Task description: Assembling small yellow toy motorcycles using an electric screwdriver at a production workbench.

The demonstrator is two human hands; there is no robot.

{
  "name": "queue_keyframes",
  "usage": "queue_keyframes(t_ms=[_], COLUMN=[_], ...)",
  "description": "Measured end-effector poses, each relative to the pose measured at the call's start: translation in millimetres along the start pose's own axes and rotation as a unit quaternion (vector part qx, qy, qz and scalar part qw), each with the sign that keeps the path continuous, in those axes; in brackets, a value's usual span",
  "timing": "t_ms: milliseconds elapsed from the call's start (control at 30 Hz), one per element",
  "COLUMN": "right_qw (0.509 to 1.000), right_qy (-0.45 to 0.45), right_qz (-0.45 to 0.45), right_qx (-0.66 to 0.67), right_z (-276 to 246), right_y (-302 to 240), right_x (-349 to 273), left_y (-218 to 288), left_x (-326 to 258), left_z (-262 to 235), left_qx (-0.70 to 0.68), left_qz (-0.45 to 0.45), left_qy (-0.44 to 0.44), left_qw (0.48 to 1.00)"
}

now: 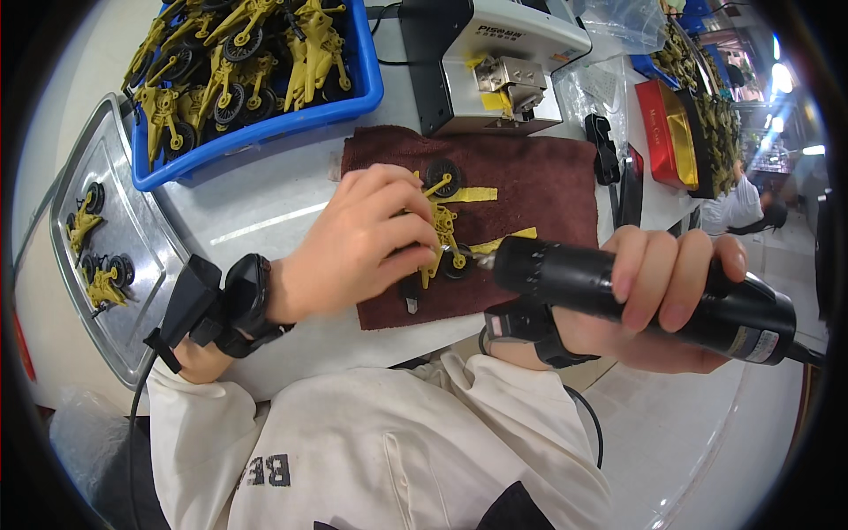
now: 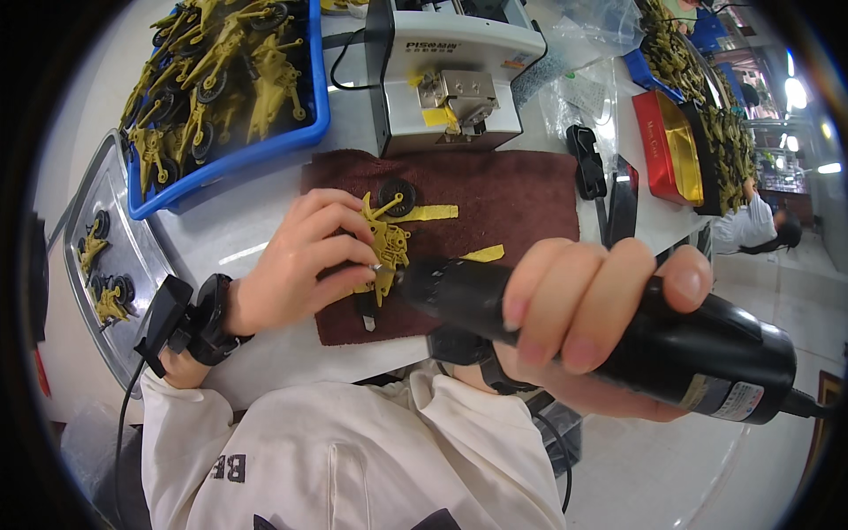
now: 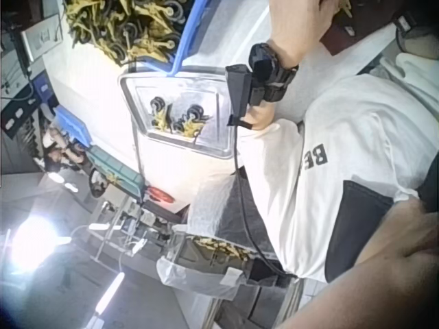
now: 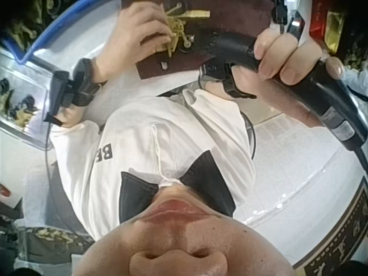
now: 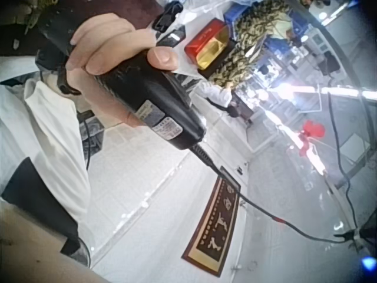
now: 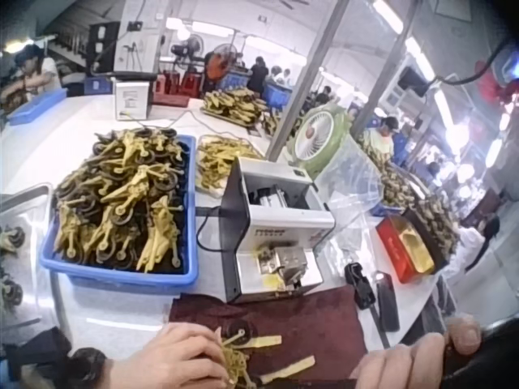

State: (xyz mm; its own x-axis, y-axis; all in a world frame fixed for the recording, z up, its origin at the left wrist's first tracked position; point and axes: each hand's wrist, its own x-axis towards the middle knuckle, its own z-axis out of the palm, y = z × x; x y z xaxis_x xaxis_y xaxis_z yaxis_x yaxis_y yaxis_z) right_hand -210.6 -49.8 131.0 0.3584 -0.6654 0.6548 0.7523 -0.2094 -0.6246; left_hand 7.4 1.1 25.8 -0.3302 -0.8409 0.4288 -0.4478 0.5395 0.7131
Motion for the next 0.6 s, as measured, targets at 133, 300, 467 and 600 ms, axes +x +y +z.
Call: queue_keyframes(t_ms=[133, 300, 467, 600], right_qw=[0.998, 0.996, 0.994, 0.993], right_qy=[0.035, 0.032, -0.062, -0.045], right_qz=[-0.006, 0.055, 0.073, 0.080], right_qx=[-0.045, -0.059, -0.055, -0.078], right_z=[-4.3, -3.9, -8.1, -8.9], right_y=[7.6, 22.4, 34.4, 36.3], right_x=[11.4, 15.5, 19.1, 19.2], left_y=[-13.7, 2.6, -2.3, -10.9], left_x=[-7.6, -9.4, -21.7, -15.2], left_z=[3.4, 8.5, 20.2, 20.7], left_qx=[0.054, 0.079, 0.085, 0.024], left_qz=[-0.012, 0.026, -0.047, -0.038], left_qy=[0.034, 0.038, 0.025, -0.002], left_qw=[0.998, 0.996, 0.995, 0.999])
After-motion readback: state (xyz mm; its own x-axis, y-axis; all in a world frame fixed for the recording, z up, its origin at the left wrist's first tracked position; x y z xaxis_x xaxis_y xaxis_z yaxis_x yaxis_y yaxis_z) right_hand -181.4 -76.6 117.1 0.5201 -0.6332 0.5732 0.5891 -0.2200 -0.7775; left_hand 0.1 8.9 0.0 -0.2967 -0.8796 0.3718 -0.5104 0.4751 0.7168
